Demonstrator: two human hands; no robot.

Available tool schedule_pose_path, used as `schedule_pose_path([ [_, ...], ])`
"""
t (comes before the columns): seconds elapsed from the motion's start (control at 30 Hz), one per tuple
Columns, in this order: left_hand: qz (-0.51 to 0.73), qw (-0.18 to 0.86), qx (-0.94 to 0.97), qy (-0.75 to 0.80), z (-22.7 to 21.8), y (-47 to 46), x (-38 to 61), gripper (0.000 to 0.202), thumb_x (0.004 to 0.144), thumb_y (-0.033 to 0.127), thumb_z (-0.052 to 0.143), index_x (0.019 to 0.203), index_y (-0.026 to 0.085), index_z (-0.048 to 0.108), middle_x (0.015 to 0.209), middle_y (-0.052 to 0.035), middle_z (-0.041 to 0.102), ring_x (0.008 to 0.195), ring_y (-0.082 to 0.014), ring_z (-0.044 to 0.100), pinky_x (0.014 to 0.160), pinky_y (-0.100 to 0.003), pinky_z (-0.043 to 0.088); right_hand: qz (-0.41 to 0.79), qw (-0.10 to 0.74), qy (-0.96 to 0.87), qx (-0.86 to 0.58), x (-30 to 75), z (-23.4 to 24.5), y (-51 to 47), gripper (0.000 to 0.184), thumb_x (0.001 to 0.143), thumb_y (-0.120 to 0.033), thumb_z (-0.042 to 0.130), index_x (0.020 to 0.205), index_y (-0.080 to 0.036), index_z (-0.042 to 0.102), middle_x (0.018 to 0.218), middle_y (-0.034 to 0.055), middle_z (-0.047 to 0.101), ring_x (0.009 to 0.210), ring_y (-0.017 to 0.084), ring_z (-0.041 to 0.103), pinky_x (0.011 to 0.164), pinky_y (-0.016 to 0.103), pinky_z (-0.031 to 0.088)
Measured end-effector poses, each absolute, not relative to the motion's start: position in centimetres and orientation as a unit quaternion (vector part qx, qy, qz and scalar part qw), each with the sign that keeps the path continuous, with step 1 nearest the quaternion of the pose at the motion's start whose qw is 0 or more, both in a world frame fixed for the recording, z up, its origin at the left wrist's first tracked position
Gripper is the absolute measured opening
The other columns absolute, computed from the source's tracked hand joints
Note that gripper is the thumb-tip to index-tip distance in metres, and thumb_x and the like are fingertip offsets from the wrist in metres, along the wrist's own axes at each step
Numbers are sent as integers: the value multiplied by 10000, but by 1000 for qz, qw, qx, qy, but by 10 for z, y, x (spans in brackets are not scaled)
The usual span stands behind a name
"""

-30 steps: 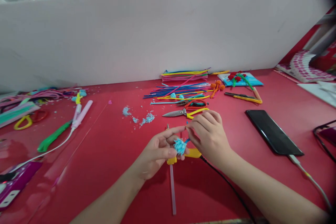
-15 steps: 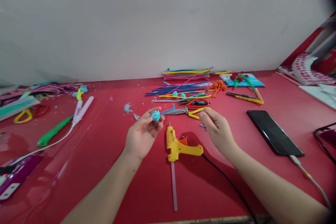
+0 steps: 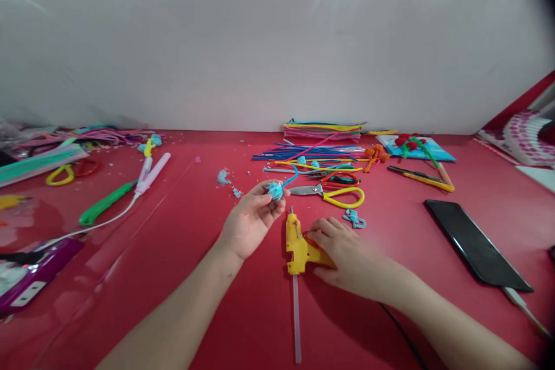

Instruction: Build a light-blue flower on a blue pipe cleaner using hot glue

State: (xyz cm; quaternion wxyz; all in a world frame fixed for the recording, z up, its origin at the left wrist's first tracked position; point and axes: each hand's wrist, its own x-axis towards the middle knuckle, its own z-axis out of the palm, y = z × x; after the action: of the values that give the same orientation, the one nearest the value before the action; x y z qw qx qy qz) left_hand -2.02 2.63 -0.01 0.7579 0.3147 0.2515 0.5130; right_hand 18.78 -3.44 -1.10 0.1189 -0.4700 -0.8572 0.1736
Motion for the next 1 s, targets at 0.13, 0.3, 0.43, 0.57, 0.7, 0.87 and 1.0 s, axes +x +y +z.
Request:
schedule_pose_path([
  [0.13,492,732,397,254,2,25,-18,280,739,95,671,1012,146,704,902,-86,735,797,-129,654,787,-219,500,143,63,-854,-496,179,-12,-41,453,678,-76,530,1119,-136,611,1071,130,608,944,282,615,812,410,491],
  [0.3,501,694,442,267,22,24,-21,262,719,70,691,967,147,723,858,-61,736,832,-142,660,830,-243,493,125,128,-800,-572,194,-2,-29,394,644,-74,514,1022,-153,592,1021,103,606,743,210,629,599,309,452],
  [0.43,522,701,399,278,37,28,-22,161,706,87,683,857,112,733,800,-72,725,747,-144,658,735,-228,522,97,284,-734,-609,224,20,-14,185,710,-205,587,895,-203,587,848,49,610,656,190,572,520,283,389],
  [0.57,476,786,268,290,27,34,-18,124,761,140,618,744,77,723,735,-102,703,688,-143,648,646,-212,535,272,426,-658,-558,234,28,-15,136,777,-271,586,896,-219,625,786,20,635,594,155,548,500,266,415],
  [0.7,428,825,218,298,5,34,-17,201,789,186,570,768,62,727,667,-97,665,584,-111,597,588,-199,525,401,450,-644,-470,224,7,-27,180,829,-342,582,909,-205,666,823,45,674,681,186,600,591,308,503],
  [0.87,409,837,186,313,-10,33,-19,202,792,194,597,653,78,688,618,-102,647,537,-107,575,570,-209,518,393,433,-668,-460,215,-12,-39,162,844,-324,568,933,-224,660,844,52,701,773,219,658,673,326,544],
  [1.0,408,837,173,323,-12,33,-17,225,814,188,590,630,90,676,572,-85,636,521,-107,571,548,-207,502,332,406,-715,-462,210,-6,-41,94,836,-308,570,847,-242,636,778,36,677,677,202,643,585,303,521],
])
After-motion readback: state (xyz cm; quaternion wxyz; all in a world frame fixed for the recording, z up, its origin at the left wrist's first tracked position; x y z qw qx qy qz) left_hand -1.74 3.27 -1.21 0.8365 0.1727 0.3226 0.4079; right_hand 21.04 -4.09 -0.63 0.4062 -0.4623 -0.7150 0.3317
